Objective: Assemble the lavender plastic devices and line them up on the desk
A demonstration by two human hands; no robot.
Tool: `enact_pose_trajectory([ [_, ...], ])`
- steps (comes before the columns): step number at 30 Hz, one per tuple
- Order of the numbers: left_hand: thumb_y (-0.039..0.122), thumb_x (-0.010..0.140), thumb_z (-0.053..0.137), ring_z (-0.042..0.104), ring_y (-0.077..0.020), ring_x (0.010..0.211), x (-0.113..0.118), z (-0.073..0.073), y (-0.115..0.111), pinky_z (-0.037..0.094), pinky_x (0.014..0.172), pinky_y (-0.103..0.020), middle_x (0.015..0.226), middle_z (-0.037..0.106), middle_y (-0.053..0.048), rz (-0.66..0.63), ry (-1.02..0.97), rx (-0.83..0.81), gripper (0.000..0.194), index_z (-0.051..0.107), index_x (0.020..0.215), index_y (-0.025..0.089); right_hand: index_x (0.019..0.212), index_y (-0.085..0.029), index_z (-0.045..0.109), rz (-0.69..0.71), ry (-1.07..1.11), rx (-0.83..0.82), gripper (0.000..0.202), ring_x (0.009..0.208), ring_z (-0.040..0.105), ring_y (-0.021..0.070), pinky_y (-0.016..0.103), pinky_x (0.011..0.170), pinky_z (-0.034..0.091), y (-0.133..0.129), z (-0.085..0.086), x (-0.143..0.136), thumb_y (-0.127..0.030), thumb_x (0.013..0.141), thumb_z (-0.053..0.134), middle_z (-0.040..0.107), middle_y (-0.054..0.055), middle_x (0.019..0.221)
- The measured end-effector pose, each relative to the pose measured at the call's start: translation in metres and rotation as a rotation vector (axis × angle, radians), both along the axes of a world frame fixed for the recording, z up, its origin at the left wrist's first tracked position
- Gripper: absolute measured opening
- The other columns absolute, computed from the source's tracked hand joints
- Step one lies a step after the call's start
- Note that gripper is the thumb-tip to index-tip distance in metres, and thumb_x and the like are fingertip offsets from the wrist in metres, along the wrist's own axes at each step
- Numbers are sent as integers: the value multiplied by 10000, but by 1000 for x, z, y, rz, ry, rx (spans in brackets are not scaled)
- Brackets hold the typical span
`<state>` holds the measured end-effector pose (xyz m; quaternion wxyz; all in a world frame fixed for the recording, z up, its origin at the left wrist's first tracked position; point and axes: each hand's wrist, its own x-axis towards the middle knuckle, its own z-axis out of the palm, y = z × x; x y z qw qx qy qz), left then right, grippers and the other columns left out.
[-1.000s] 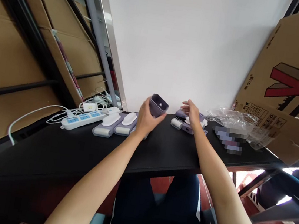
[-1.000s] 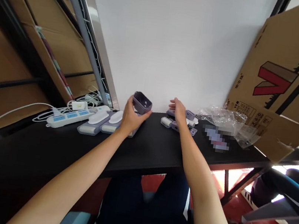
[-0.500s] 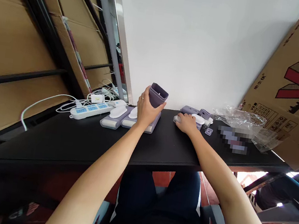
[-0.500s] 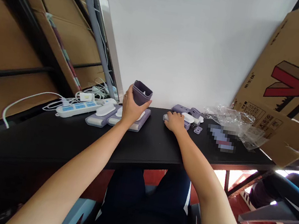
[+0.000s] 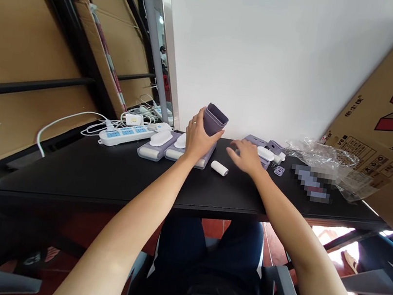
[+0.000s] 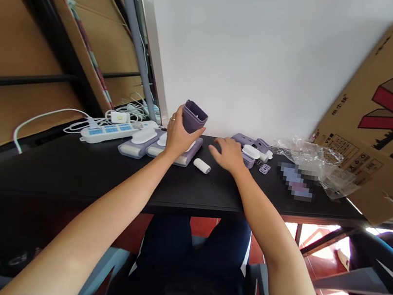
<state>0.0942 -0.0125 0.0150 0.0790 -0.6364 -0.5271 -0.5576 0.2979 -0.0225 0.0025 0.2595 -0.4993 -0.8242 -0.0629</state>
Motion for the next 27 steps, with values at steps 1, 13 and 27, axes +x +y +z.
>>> enact_pose_trajectory([
  [1, 481, 851, 746, 497, -370, 1438, 0, 0, 0, 389, 1199, -501, 1543, 532, -177, 4, 2, -4, 909, 314, 1614, 241, 1322, -219, 664, 137, -45, -33, 442, 1068, 657, 306, 436, 969, 405, -6, 1, -6, -519, 1055, 479, 745, 120, 1102],
  [13, 384, 865, 746, 439, -370, 1470, -3, -1, 1, 350, 1233, -524, 1585, 491, -149, 37, 87, -25, 861, 342, 1617, 267, 1192, -247, 692, 391, 250, -175, 301, 768, 616, 191, 306, 731, 427, -12, -6, -23, -386, 952, 576, 707, 5, 889],
  [27, 212, 890, 640, 318, -358, 1532, 0, -7, -5, 319, 1244, -542, 1631, 414, -138, -108, 553, -117, 781, 384, 1626, 270, 1149, -262, 527, 208, 1027, -254, 455, 726, 664, 174, 297, 647, 505, 31, -1, 18, -564, 842, 672, 687, -34, 808],
])
